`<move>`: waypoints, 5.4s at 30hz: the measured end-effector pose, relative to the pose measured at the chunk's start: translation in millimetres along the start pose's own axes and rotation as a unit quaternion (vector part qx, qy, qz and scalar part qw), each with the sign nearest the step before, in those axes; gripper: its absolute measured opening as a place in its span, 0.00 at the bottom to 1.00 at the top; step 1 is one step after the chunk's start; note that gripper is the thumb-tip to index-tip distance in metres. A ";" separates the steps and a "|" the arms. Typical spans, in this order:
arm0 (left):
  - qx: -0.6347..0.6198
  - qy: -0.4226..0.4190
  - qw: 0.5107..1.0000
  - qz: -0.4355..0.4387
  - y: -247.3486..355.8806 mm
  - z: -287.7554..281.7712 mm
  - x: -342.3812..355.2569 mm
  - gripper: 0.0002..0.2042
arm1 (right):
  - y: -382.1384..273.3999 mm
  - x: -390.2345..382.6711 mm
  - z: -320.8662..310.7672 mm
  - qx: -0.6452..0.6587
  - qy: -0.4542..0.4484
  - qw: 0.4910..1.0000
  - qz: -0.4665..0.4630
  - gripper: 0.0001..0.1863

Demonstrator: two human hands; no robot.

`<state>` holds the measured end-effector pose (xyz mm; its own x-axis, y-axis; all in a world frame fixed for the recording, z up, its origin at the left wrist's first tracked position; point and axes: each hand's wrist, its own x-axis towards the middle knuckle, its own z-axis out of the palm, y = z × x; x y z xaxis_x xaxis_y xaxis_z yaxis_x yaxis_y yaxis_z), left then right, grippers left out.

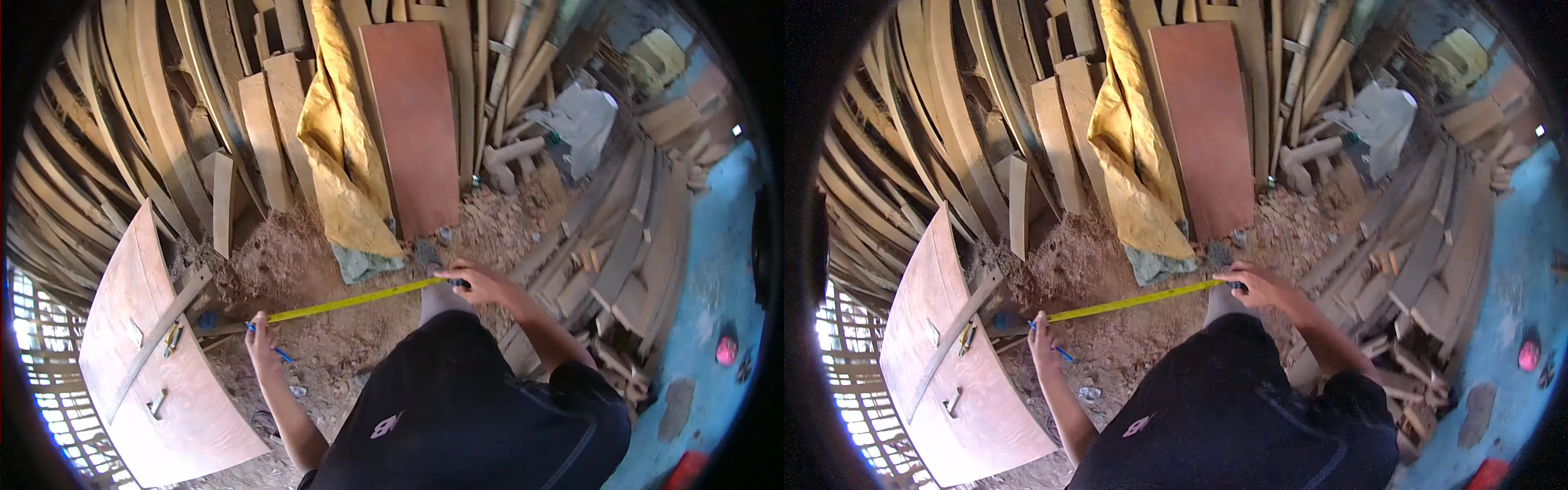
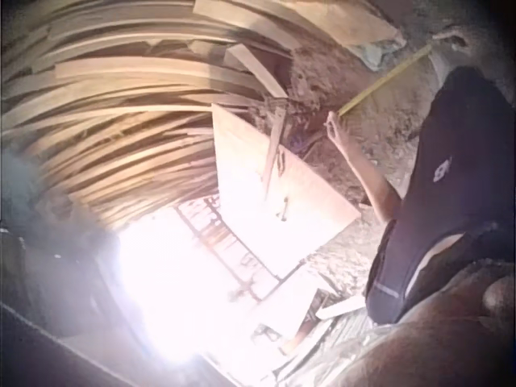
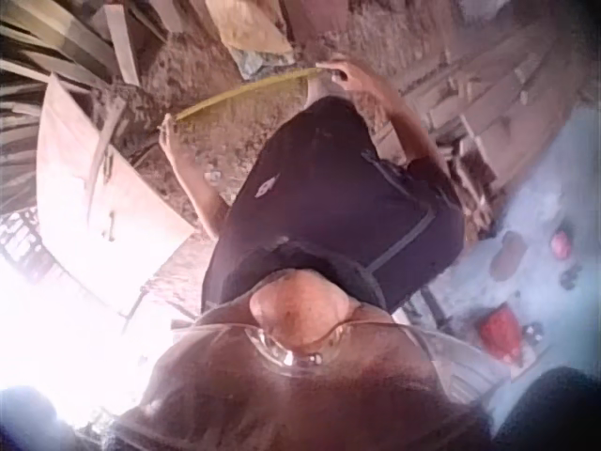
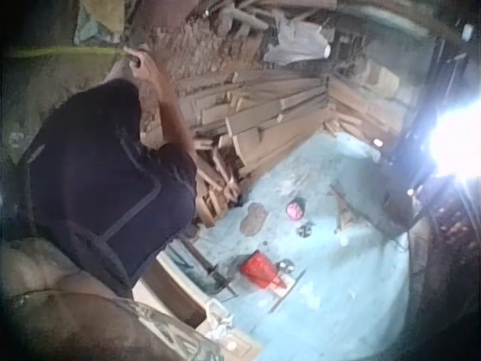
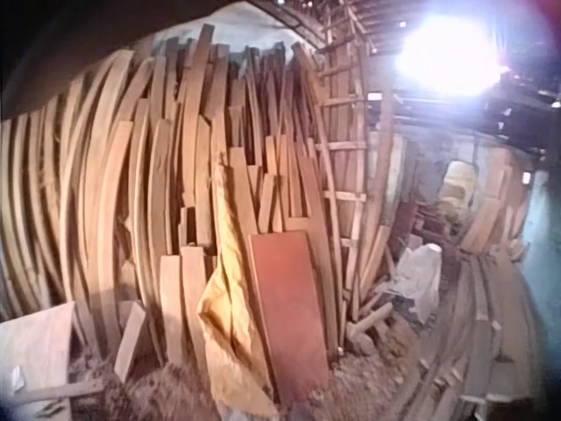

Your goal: The person works on a wooden strip on a plywood board using pliers and a hammer, moves the wooden strip, and measures wooden boards with a measuring tape and a pencil.

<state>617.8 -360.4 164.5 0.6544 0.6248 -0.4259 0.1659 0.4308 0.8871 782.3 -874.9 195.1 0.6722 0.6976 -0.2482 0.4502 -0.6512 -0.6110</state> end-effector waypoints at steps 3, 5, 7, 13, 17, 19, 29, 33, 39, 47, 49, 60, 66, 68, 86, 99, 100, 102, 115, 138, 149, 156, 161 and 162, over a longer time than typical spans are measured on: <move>0.055 -0.015 0.998 0.018 -24.9 106.6 30.9 0.07 | 80.8 62.8 -52.0 -0.007 -0.009 0.998 -0.058 0.35; 0.085 -0.010 0.996 0.025 -44.6 177.9 54.5 0.07 | 131.8 111.8 -86.7 0.018 -0.037 0.996 -0.083 0.30; 0.028 -0.024 0.999 -0.021 -63.6 244.5 77.5 0.07 | 175.6 154.5 -128.2 0.025 -0.044 0.992 -0.113 0.29; -0.033 0.060 0.995 -0.066 -51.1 389.8 99.8 0.08 | 263.5 216.6 -237.9 0.017 -0.059 0.992 -0.113 0.30; 0.035 0.030 0.997 -0.061 -43.5 431.5 103.0 0.08 | 296.3 216.1 -271.9 0.019 -0.051 0.991 -0.124 0.30; 0.030 0.044 0.997 -0.051 -54.7 442.8 108.4 0.07 | 301.1 200.5 -282.5 0.014 -0.085 0.993 -0.082 0.30; -0.011 -0.002 0.989 -0.149 -130.7 452.3 60.5 0.10 | 300.0 28.3 -256.0 0.099 -0.104 0.987 0.068 0.30; -0.044 -0.011 0.985 -0.168 -164.6 441.7 38.1 0.11 | 322.0 19.5 -250.2 0.079 -0.044 0.996 0.015 0.26; -0.197 -0.028 0.973 -0.121 -153.4 467.2 17.9 0.18 | 357.9 92.0 -310.4 0.048 -0.053 0.996 -0.052 0.23; -0.144 0.236 0.961 -0.030 -197.4 519.3 8.7 0.26 | 486.0 278.3 -502.8 0.005 0.090 0.975 -0.202 0.20; -0.108 0.300 0.947 -0.038 -244.8 553.2 -22.9 0.27 | 518.9 338.8 -558.0 -0.001 0.115 0.976 -0.184 0.19; 0.015 0.467 0.852 -0.236 -469.8 815.4 -234.4 0.17 | 649.9 673.4 -692.0 -0.132 0.182 0.954 -0.200 0.19; -0.106 0.467 0.809 -0.342 -510.4 897.2 -323.7 0.19 | 651.9 721.6 -688.8 -0.106 0.209 0.942 -0.239 0.19; -0.081 0.461 0.813 -0.347 -515.7 912.0 -325.7 0.19 | 653.8 729.1 -691.2 -0.113 0.207 0.943 -0.234 0.19; 0.028 0.463 0.845 -0.266 -533.9 936.4 -300.9 0.16 | 663.5 729.9 -710.9 -0.130 0.226 0.935 -0.242 0.21; 0.083 0.364 0.860 -0.347 -519.8 890.8 -287.3 0.16 | 751.2 714.7 -744.5 -0.134 0.223 0.945 -0.200 0.23; 0.087 0.363 0.860 -0.347 -520.3 887.2 -287.4 0.16 | 751.7 717.9 -744.6 -0.136 0.221 0.944 -0.201 0.22; 0.092 0.359 0.861 -0.349 -512.9 885.1 -285.6 0.16 | 756.2 724.7 -741.2 -0.136 0.229 0.942 -0.205 0.22; 0.127 0.336 0.863 -0.354 -495.4 865.2 -279.4 0.16 | 769.3 727.9 -737.0 -0.117 0.262 0.931 -0.225 0.22; 0.146 0.318 0.862 -0.367 -484.4 867.8 -273.2 0.17 | 780.8 729.2 -737.1 -0.107 0.296 0.915 -0.254 0.22; 0.152 0.311 0.861 -0.373 -485.3 874.7 -268.2 0.18 | 785.5 731.7 -737.5 -0.125 0.278 0.926 -0.223 0.22; 0.154 0.306 0.862 -0.374 -485.2 876.1 -268.4 0.19 | 789.8 730.5 -736.5 -0.128 0.293 0.919 -0.231 0.22; 0.154 0.305 0.862 -0.374 -486.1 878.1 -270.0 0.19 | 784.2 728.1 -736.8 -0.129 0.290 0.922 -0.224 0.22; 0.155 0.306 0.862 -0.373 -486.3 878.7 -270.4 0.19 | 782.4 727.6 -736.5 -0.128 0.290 0.922 -0.224 0.22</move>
<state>1008.4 -1311.0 4.9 -0.2156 0.5157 -0.8292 0.6232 0.7264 0.2898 2056.5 -1097.0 90.1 0.5519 0.6858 0.4745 0.8335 -0.4370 -0.3380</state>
